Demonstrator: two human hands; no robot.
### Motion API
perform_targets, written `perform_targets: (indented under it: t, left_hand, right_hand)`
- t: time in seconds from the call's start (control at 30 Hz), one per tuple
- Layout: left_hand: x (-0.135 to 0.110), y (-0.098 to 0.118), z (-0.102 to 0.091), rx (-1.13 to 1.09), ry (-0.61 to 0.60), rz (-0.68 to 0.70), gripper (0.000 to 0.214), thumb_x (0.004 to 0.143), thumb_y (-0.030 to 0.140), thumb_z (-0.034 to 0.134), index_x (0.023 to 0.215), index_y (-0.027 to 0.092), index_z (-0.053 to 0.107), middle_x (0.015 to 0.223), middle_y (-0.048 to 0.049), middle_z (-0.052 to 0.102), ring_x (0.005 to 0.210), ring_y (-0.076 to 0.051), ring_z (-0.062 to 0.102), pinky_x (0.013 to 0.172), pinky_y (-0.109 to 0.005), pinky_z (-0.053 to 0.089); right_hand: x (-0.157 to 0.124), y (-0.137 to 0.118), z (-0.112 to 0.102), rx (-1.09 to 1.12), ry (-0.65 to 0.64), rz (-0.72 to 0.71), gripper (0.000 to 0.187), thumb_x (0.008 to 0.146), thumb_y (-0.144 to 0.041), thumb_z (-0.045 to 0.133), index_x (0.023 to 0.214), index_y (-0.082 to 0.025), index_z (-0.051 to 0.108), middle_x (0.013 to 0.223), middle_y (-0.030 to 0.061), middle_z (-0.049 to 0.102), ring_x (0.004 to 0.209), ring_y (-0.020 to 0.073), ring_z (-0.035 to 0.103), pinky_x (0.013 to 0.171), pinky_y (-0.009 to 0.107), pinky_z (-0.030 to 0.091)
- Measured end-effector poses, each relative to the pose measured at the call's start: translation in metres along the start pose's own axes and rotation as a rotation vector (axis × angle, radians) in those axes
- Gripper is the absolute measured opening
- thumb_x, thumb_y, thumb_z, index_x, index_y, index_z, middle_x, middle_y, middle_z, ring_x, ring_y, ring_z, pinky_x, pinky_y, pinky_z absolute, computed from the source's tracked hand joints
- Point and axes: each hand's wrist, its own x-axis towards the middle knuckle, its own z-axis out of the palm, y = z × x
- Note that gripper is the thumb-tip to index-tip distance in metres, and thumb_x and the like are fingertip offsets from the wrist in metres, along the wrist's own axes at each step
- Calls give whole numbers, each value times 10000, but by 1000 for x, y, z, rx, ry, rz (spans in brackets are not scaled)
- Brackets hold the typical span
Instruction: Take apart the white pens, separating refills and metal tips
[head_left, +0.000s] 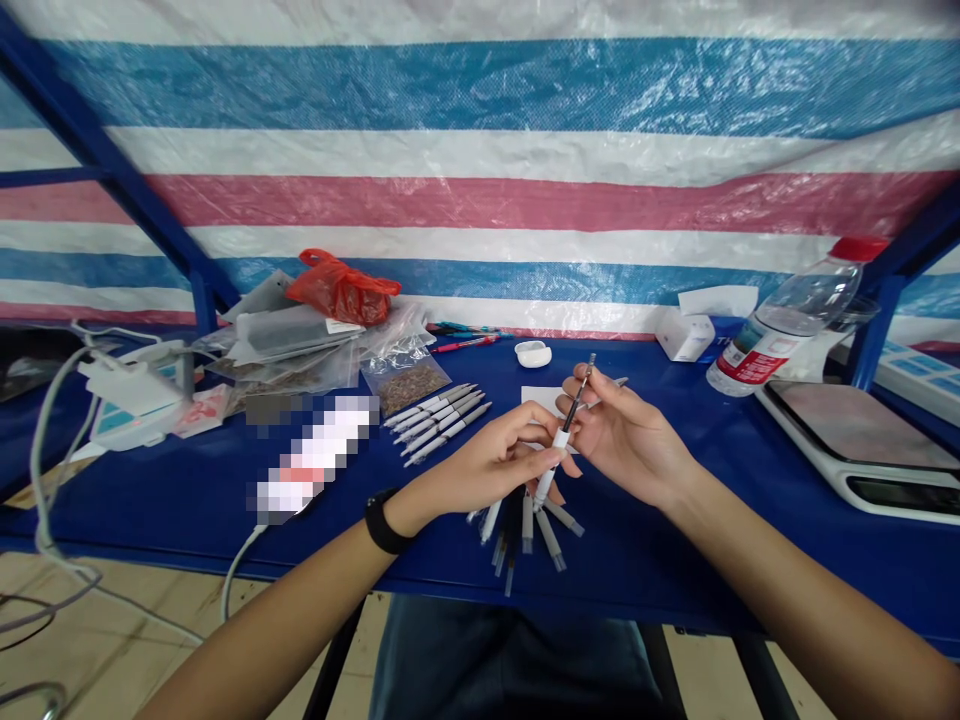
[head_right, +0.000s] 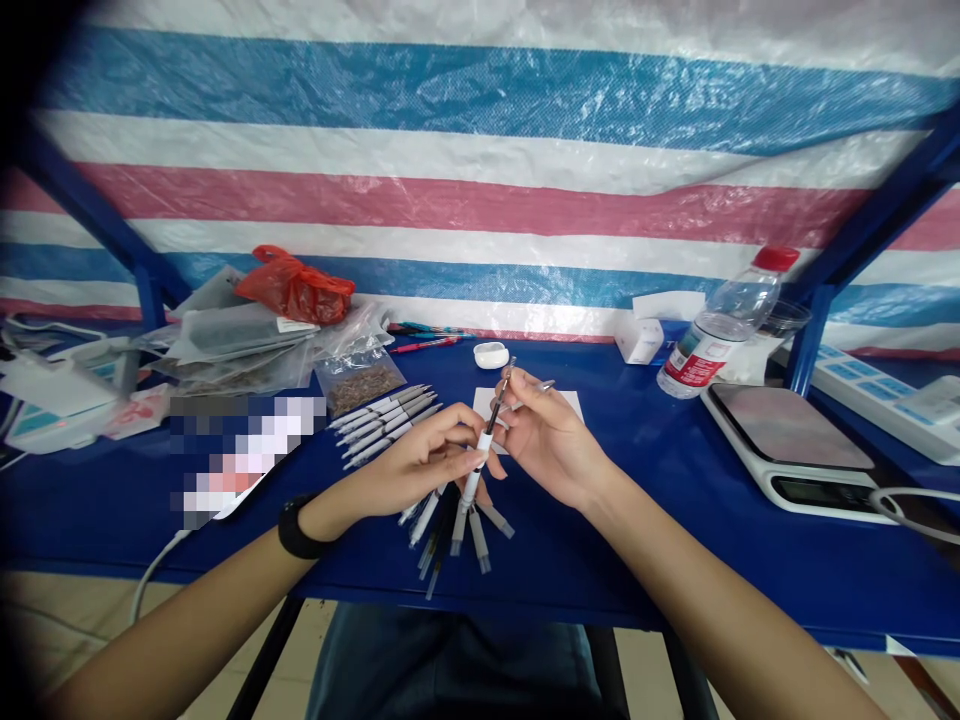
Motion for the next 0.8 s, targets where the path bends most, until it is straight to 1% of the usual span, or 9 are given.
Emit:
perform_targets:
  t: [0.1,0.2,0.4,0.63,0.8]
  left_hand:
    - [0,0,0,-2,1,0,378,932,506,689,1012,192,495,948,-60,719,737,-176,750,643,-262,539]
    - [0,0,0,-6,-3,5,369,939,500,682,1012,190,496,946,-57,716,736,-170,747,646,-262,539]
    - [0,1,-1,19,-10,14,337,956,475,669,1005,192,492,947,-61,727,716,-162,737,666,-279,549]
    - [-1,2,-2,9,-1,8,321,960,458,669,1002,196,488,926,-51,729,721,-166,745,639,-265,536]
    - [-1,2,-3,-17,2,7,308,966,445,664,1011,197,487,954,-59,730,715,-162,747,638,-264,542]
  right_hand:
    - [0,0,0,6,8,1,320,769,-407,868,759,-234,599,693,-55,375,615,114,346,584,223,461]
    - [0,0,1,33,33,23,343,743,-402,890,749,-226,596,694,-56,371,615,109,337,577,213,451]
    - [0,1,3,15,47,34,340,723,-412,898,748,-234,609,691,-52,384,595,116,313,545,235,446]
    - [-1,3,1,-43,-24,3,361,795,-423,851,690,-213,577,674,-50,388,593,115,349,528,236,435]
    - [-1,7,1,-117,-19,-48,344,810,-431,844,696,-212,604,667,-52,439,584,106,387,521,232,435]
